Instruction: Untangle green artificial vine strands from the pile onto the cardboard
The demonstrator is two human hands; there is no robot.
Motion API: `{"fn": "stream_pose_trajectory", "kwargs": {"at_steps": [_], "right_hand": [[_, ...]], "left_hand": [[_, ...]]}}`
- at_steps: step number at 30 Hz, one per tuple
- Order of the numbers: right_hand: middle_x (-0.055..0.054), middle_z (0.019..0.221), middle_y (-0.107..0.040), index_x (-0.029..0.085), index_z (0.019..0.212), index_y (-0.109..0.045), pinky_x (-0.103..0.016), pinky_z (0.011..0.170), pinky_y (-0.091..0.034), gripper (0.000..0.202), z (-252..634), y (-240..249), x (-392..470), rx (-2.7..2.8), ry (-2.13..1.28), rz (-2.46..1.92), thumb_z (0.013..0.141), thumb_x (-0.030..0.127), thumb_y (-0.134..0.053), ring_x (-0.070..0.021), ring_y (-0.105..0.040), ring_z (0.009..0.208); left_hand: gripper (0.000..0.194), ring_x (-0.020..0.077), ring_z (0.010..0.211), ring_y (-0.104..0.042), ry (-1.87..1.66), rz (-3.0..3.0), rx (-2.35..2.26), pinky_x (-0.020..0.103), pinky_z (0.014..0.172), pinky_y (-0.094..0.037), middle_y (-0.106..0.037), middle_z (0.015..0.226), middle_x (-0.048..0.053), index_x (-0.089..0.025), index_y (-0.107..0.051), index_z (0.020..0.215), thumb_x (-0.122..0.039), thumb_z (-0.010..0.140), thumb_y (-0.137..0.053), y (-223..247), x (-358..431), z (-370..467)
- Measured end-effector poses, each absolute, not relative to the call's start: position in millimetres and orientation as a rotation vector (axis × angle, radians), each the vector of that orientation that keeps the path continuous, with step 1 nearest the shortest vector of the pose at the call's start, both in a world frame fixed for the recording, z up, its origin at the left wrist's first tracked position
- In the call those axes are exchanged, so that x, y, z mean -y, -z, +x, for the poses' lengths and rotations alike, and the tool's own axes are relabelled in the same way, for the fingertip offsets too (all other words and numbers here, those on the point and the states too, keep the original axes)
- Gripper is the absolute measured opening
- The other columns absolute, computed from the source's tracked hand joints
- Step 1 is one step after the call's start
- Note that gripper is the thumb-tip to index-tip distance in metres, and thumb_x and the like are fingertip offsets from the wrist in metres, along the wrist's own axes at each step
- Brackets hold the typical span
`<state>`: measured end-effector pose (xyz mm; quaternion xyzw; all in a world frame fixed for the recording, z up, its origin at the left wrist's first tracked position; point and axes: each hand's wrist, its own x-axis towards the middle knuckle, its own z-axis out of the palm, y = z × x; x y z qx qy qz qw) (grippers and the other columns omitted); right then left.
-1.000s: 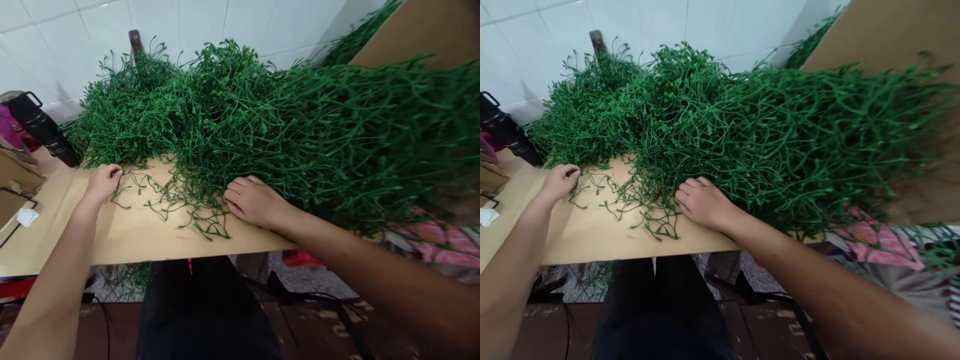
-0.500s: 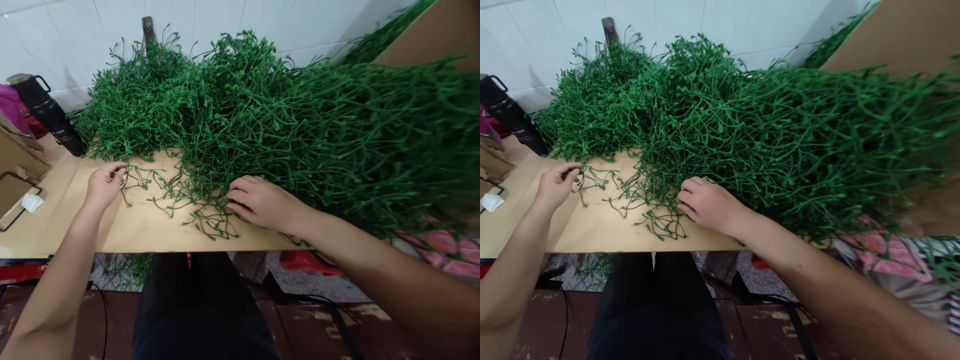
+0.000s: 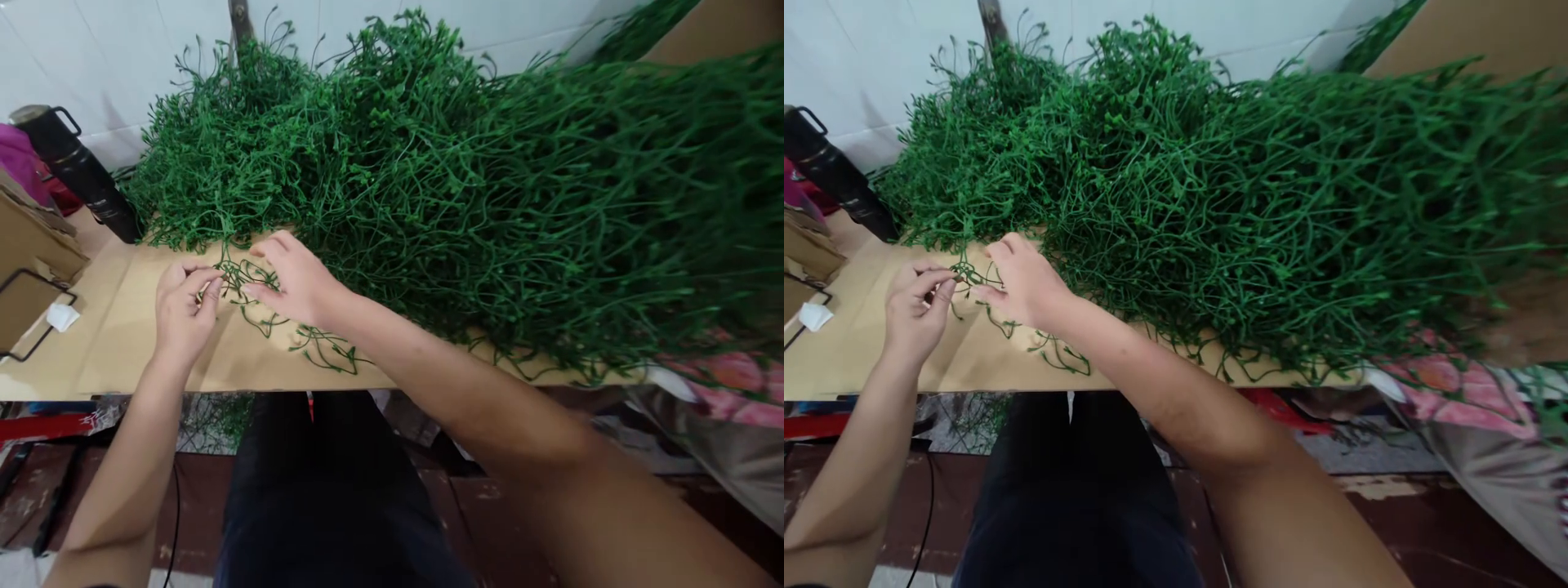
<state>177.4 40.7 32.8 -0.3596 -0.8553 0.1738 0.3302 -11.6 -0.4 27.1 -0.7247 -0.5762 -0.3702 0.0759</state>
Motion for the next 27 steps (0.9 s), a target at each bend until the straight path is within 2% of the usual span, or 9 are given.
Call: {"fn": "stream_pose_trajectory", "kwargs": {"at_steps": [4, 8, 12, 15, 17, 20, 23, 27], "right_hand": [[-0.004, 0.080, -0.052, 0.012, 0.083, -0.055, -0.026, 0.070, -0.034, 0.013, 164.3, -32.0, -38.7, 2.336, -0.646, -0.977, 0.086, 0.024, -0.052, -0.0125, -0.044, 0.074], [0.003, 0.065, -0.039, 0.017, 0.066, -0.038, -0.024, 0.062, -0.026, 0.024, 176.3, -28.8, -30.0, 2.317, -0.799, -0.901, 0.089, 0.019, -0.045, -0.0083, -0.034, 0.061], [0.003, 0.064, -0.036, 0.019, 0.064, -0.030, -0.024, 0.064, -0.027, 0.027, 187.5, -26.7, -19.7, 2.303, -0.863, -0.772, 0.089, 0.019, -0.040, -0.0084, -0.034, 0.062], [0.003, 0.065, -0.036, 0.019, 0.066, -0.030, -0.024, 0.065, -0.028, 0.025, 188.6, -26.0, -13.7, 2.294, -0.907, -0.685, 0.090, 0.019, -0.038, -0.0086, -0.034, 0.064], [0.004, 0.065, -0.036, 0.019, 0.067, -0.032, -0.024, 0.065, -0.029, 0.024, 187.5, -24.8, -12.7, 2.273, -0.934, -0.666, 0.091, 0.020, -0.037, -0.0086, -0.034, 0.064], [0.003, 0.065, -0.038, 0.018, 0.068, -0.036, -0.024, 0.066, -0.032, 0.023, 186.7, -20.8, -15.0, 2.203, -0.994, -0.694, 0.091, 0.020, -0.037, -0.0087, -0.037, 0.064], [0.001, 0.068, -0.047, 0.017, 0.071, -0.043, -0.025, 0.070, -0.038, 0.023, 189.5, -16.4, -18.0, 2.108, -1.134, -0.717, 0.092, 0.022, -0.036, -0.0092, -0.044, 0.068], [0.000, 0.071, -0.050, 0.016, 0.072, -0.045, -0.025, 0.072, -0.043, 0.024, 195.1, -14.9, -19.8, 1.994, -1.303, -0.743, 0.093, 0.021, -0.035, -0.0083, -0.048, 0.069]], "left_hand": [[0.022, 0.0182, 0.094, -0.060, 1.161, -2.242, 1.748, 0.034, 0.082, -0.051, -0.064, 0.096, 0.007, -0.020, -0.068, 0.090, -0.032, 0.087, -0.050, -19.9, 13.4, -7.2], [0.019, 0.0171, 0.091, -0.060, 1.263, -2.288, 1.777, 0.033, 0.079, -0.052, -0.063, 0.091, 0.005, -0.020, -0.067, 0.085, -0.032, 0.086, -0.051, -11.3, 22.3, -4.9], [0.020, 0.0181, 0.101, -0.059, 1.319, -2.320, 1.766, 0.033, 0.085, -0.052, -0.061, 0.101, 0.008, -0.019, -0.065, 0.093, -0.033, 0.084, -0.054, -9.8, 28.1, -1.3], [0.038, 0.0208, 0.114, -0.054, 1.233, -2.304, 1.773, 0.036, 0.093, -0.049, -0.058, 0.120, 0.010, -0.020, -0.059, 0.114, -0.038, 0.080, -0.057, -17.2, 30.6, 2.3], [0.039, 0.0214, 0.118, -0.053, 1.117, -2.393, 1.752, 0.039, 0.099, -0.045, -0.058, 0.125, 0.009, -0.022, -0.059, 0.116, -0.040, 0.081, -0.056, -23.1, 29.3, 4.8], [0.029, 0.0204, 0.107, -0.059, 0.967, -2.540, 1.722, 0.038, 0.097, -0.044, -0.067, 0.112, 0.006, -0.022, -0.067, 0.101, -0.040, 0.085, -0.050, -27.3, 21.0, 6.6], [0.026, 0.0189, 0.092, -0.063, 0.915, -2.457, 1.811, 0.036, 0.091, -0.046, -0.072, 0.094, 0.004, -0.021, -0.069, 0.091, -0.037, 0.087, -0.048, -26.5, 8.2, 2.0], [0.024, 0.0183, 0.089, -0.062, 0.933, -2.321, 1.845, 0.035, 0.088, -0.045, -0.072, 0.091, 0.002, -0.022, -0.069, 0.089, -0.035, 0.086, -0.049, -25.4, -3.7, -10.7]]}}
